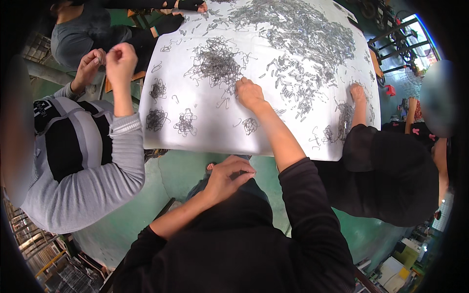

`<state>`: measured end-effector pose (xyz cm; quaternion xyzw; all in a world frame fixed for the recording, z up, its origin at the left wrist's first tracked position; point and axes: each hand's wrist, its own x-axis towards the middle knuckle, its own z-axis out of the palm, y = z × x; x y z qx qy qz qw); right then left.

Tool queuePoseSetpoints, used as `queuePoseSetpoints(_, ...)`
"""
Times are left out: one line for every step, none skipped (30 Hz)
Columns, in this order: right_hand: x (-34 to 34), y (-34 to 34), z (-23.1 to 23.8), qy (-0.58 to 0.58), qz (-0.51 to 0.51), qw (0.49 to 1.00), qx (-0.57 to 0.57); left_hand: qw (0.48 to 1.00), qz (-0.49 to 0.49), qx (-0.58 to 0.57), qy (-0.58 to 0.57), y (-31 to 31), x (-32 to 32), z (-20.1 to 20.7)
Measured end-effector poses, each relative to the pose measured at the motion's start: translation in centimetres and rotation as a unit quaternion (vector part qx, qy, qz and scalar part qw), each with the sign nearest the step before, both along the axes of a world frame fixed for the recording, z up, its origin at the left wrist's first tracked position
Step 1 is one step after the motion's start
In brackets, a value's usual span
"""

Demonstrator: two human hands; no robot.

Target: The person repeatedly picks up small wire pieces from a large white sheet, separates them by hand, and places them back on the sheet. The task is performed alongside other workers in a shared workspace.

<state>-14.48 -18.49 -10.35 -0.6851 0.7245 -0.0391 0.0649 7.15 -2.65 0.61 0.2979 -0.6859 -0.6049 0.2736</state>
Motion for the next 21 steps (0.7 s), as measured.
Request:
queuePoseSetpoints(-0.2,0.7,-0.2,-0.052,-0.024,0.998,-0.019,1.000,0.003,-0.009,0.014,0.1,-0.1,-0.1)
queuePoseSetpoints(-0.4,1.3,-0.3,-0.104,-0.050,0.993,-0.039,1.000,0.001,-0.002,0.014,0.1,-0.1,-0.2)
queuePoseSetpoints(-0.7,2.2,-0.4,-0.158,-0.070,0.982,-0.072,1.000,-0.001,-0.002,0.014,0.1,-0.1,-0.4)
queuePoseSetpoints(-0.7,2.8,-0.3,-0.225,-0.117,0.964,-0.076,1.000,-0.004,-0.010,0.012,-0.1,-0.2,-0.5)
queuePoseSetpoints(-0.6,3.8,-0.3,-0.292,-0.158,0.939,-0.093,1.000,-0.007,-0.009,0.008,0.0,-0.1,-0.5)
queuePoseSetpoints(-0.3,5.0,-0.2,-0.355,-0.218,0.904,-0.092,1.000,-0.016,-0.004,0.016,0.0,0.0,-0.6)
queuePoseSetpoints(-0.3,6.3,0.2,-0.459,-0.261,0.845,-0.083,0.999,-0.022,-0.004,0.024,0.0,0.0,-0.7)
queuePoseSetpoints(-0.2,7.8,0.9,-0.521,-0.258,0.807,-0.104,0.999,-0.028,-0.011,0.030,0.1,0.0,-0.7)
queuePoseSetpoints(0.0,9.6,1.8,-0.575,-0.273,0.762,-0.113,0.999,-0.024,-0.020,0.040,0.2,0.0,-0.7)
queuePoseSetpoints(0.6,11.7,2.9,-0.618,-0.311,0.713,-0.114,0.999,-0.025,-0.024,0.038,0.4,0.1,-0.7)
queuePoseSetpoints(1.3,13.9,4.2,-0.653,-0.319,0.674,-0.133,0.998,-0.027,-0.035,0.036,0.5,0.1,-0.7)
queuePoseSetpoints(2.0,16.0,5.7,-0.669,-0.312,0.657,-0.151,0.998,-0.030,-0.045,0.034,0.5,0.0,-0.7)
queuePoseSetpoints(2.8,18.2,7.2,-0.678,-0.321,0.641,-0.163,0.998,-0.034,-0.054,0.014,0.5,0.0,-0.6)
queuePoseSetpoints(3.8,20.4,8.7,-0.698,-0.298,0.624,-0.186,0.998,-0.034,-0.056,0.020,0.6,-0.1,-0.6)
queuePoseSetpoints(4.7,22.2,10.1,-0.696,-0.331,0.612,-0.181,0.997,-0.033,-0.058,0.025,0.6,-0.3,-0.5)
queuePoseSetpoints(5.8,24.1,11.4,-0.704,-0.330,0.601,-0.188,0.997,-0.032,-0.060,0.030,0.7,-0.4,-0.4)
queuePoseSetpoints(6.8,25.5,12.3,-0.722,-0.304,0.587,-0.203,0.998,-0.040,-0.043,0.026,0.7,-0.4,-0.2)
queuePoseSetpoints(7.8,26.5,12.9,-0.705,-0.327,0.592,-0.212,0.998,-0.041,-0.041,0.027,0.8,-0.5,-0.1)
queuePoseSetpoints(8.6,27.2,13.3,-0.698,-0.324,0.596,-0.230,0.998,-0.042,-0.043,0.032,0.8,-0.7,0.0)
queuePoseSetpoints(9.2,27.7,13.5,-0.691,-0.322,0.599,-0.247,0.997,-0.042,-0.045,0.037,0.9,-0.8,0.1)
queuePoseSetpoints(9.7,27.8,13.4,-0.691,-0.312,0.593,-0.272,0.997,-0.048,-0.047,0.039,1.0,-0.9,0.2)
